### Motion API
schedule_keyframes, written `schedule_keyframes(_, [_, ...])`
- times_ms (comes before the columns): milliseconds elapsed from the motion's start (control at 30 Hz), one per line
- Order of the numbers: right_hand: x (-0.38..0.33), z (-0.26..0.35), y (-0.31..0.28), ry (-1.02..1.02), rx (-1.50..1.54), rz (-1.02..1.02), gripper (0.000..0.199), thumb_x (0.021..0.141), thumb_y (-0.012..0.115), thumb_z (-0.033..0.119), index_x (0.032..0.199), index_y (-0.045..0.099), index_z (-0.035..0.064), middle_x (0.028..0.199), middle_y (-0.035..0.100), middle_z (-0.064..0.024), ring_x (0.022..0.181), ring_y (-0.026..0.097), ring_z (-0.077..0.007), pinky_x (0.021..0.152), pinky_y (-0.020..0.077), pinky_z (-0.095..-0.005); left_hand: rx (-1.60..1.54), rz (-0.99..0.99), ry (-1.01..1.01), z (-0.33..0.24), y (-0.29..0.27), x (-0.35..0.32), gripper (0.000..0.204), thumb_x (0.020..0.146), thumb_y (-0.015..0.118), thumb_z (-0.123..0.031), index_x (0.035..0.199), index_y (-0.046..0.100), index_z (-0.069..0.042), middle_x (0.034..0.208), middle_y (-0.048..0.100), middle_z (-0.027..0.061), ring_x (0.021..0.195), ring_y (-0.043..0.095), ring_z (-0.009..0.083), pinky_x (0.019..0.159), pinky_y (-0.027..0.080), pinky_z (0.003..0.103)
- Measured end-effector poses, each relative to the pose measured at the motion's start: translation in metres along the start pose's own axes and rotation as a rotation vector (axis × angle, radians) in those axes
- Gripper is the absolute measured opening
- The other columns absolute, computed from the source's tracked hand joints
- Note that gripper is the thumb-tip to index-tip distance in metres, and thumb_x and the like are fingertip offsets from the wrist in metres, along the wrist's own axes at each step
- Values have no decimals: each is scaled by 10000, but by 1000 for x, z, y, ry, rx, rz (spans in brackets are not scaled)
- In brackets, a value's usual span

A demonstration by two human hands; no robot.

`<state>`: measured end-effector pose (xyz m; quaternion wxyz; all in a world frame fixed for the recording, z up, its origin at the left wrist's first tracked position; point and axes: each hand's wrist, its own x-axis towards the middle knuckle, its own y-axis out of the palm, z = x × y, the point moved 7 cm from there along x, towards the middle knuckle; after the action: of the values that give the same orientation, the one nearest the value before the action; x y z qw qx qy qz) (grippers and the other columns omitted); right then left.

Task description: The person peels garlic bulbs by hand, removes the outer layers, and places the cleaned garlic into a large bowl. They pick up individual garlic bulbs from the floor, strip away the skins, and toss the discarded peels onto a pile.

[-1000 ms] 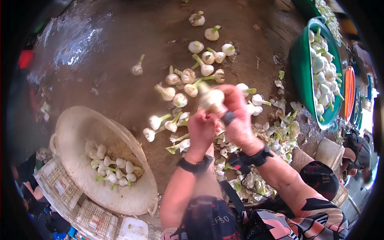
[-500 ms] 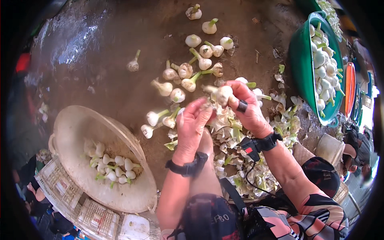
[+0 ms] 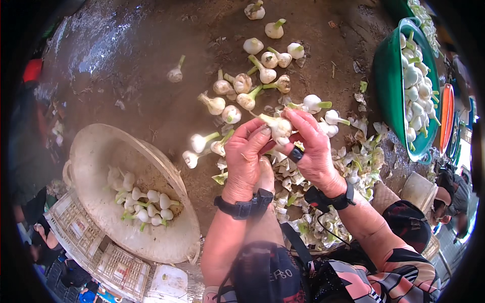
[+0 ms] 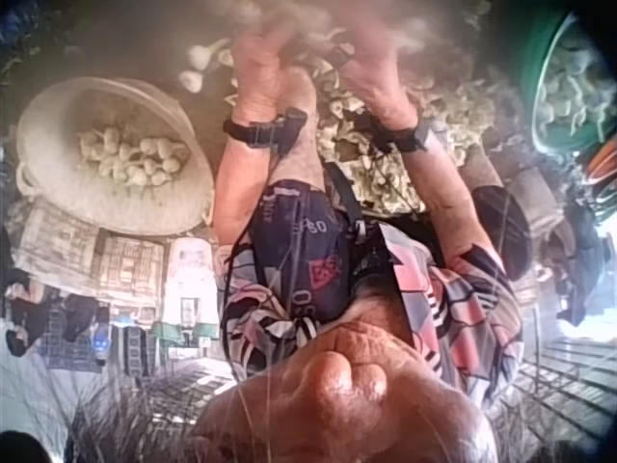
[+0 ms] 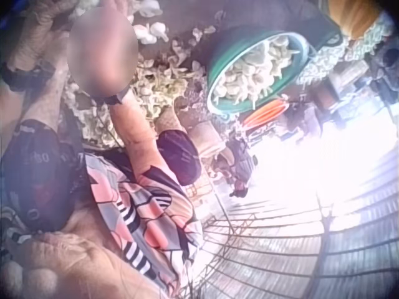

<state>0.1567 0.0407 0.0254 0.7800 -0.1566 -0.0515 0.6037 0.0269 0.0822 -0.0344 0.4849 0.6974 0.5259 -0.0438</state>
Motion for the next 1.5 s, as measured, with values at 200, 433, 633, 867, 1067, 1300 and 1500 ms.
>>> schedule_keyframes(200, [1, 3, 3, -105, -197, 0, 618, 703, 712, -32, 1286, 519, 45, 1195, 555, -186, 985, 611, -266, 746, 534, -329, 138, -106, 111, -12, 2, -3, 350, 833, 686, -48, 1153, 584, 46, 1011, 668, 102, 857, 647, 130, 752, 536, 243])
schedule_keyframes(433, [-3, 18, 8, -320, -408, -59, 633, 675, 689, -51, 1275, 510, 39, 1150, 564, -206, 986, 597, -367, 780, 533, -400, 104, -200, 90, -10, 3, -6, 334, 798, 625, 45, 1129, 582, 51, 924, 647, 68, 750, 595, 86, 678, 494, 204])
schedule_keyframes(633, [-1, 29, 10, -381, -412, -76, 634, 679, 687, -56, 1282, 510, 27, 1147, 577, -204, 952, 620, -319, 762, 536, -375, 296, -261, 257, -20, -2, -12, 312, 795, 583, 67, 1107, 585, 65, 884, 646, 57, 737, 573, 65, 676, 482, 201])
schedule_keyframes(867, [16, -29, 2, 552, 280, 287, 405, 901, 578, 168, 1246, 546, -41, 950, 664, -99, 747, 613, -133, 686, 502, -257, 275, -221, 274, -22, 5, -7, 271, 773, 540, 90, 1036, 605, 75, 824, 595, 6, 699, 526, 49, 703, 474, 206])
schedule_keyframes(1067, [19, -30, 6, 757, 586, 199, 351, 971, 506, 239, 1207, 571, -13, 972, 661, -88, 800, 636, -148, 662, 516, -265, 176, -76, 69, 0, -22, 2, 137, 793, 519, 27, 906, 597, 31, 789, 619, 30, 659, 547, 67, 610, 432, 188])
schedule_keyframes(1300, [2, 15, 8, -94, -315, 193, 448, 895, 625, 205, 1279, 525, -3, 1368, 470, -184, 1300, 409, -289, 1068, 334, -398, 190, -101, 32, 8, -6, -1, 126, 775, 515, 34, 823, 625, -6, 757, 595, -4, 684, 532, 53, 633, 435, 200])
schedule_keyframes(1500, [-17, -61, 13, 678, 600, -13, 296, 904, 617, 158, 1142, 564, -10, 1118, 632, -120, 930, 606, -186, 848, 490, -324, 283, 34, -241, 34, -17, -6, 139, 751, 526, 48, 806, 616, -42, 725, 555, -40, 600, 451, 30, 549, 345, 174])
